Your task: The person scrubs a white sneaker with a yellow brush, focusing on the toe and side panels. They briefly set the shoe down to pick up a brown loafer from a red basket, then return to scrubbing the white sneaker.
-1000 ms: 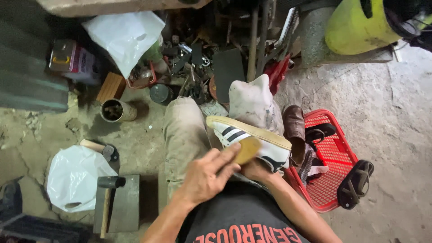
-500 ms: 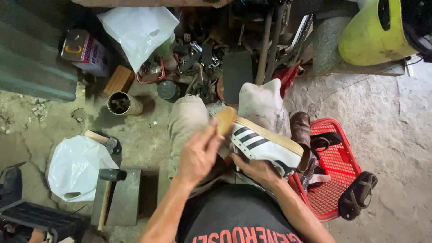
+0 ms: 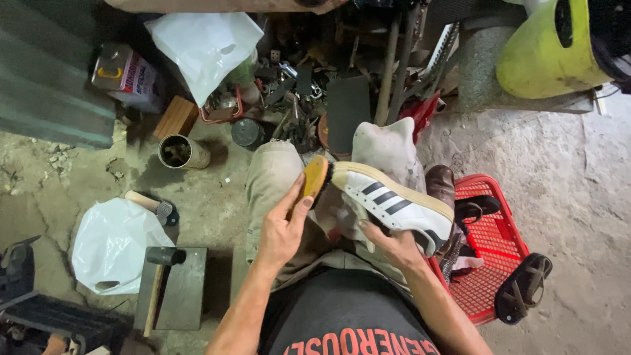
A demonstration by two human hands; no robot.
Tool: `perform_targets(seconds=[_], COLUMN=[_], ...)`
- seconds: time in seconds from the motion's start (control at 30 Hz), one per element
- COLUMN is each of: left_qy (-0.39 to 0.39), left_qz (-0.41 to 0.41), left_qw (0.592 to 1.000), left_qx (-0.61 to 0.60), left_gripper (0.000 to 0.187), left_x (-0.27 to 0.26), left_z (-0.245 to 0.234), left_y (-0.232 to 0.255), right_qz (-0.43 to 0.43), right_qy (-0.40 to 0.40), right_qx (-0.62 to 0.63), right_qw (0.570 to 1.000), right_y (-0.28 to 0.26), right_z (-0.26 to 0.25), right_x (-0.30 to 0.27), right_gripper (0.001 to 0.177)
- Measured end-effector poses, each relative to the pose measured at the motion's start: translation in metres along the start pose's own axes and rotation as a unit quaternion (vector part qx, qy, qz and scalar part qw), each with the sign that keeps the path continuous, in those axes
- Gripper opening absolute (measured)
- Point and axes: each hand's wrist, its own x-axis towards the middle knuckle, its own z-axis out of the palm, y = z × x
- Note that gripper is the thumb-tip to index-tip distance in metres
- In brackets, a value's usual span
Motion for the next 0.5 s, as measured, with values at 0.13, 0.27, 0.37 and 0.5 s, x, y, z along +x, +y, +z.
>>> perform_targets(seconds=[0.13, 0.27, 0.37, 0.5], left_qy=[-0.032, -0.137, -0.122, -0.209], left_qz=[-0.035, 0.029, 0.026, -0.014], left_qw=[0.999, 0.981, 0.985, 0.956], left_qx=[-0.015, 0.134, 0.121, 0.206], left_gripper=[0.048, 0.048, 0.047, 0.055], left_x=[-0.006, -0.018, -0.006, -0.019], left_z=[0.005, 0.013, -0.005, -0.017], left_y=[0.017, 0.025, 0.027, 0.029], right_qz=[-0.092, -0.134, -0.054, -0.091], right_qy=[-0.092, -0.210, -0.158, -0.126], right_qx=[-0.176, -0.446, -0.140, -0.151], right_qw=[0.976, 0.859, 0.976, 0.976], right_y=[-0.080, -0.093, -0.074, -0.127], right_z=[0.026, 0.014, 0.002, -0.014], right_x=[0.003, 0.006, 0.005, -0.020], right_gripper=[0.041, 0.050, 0.058, 0.045])
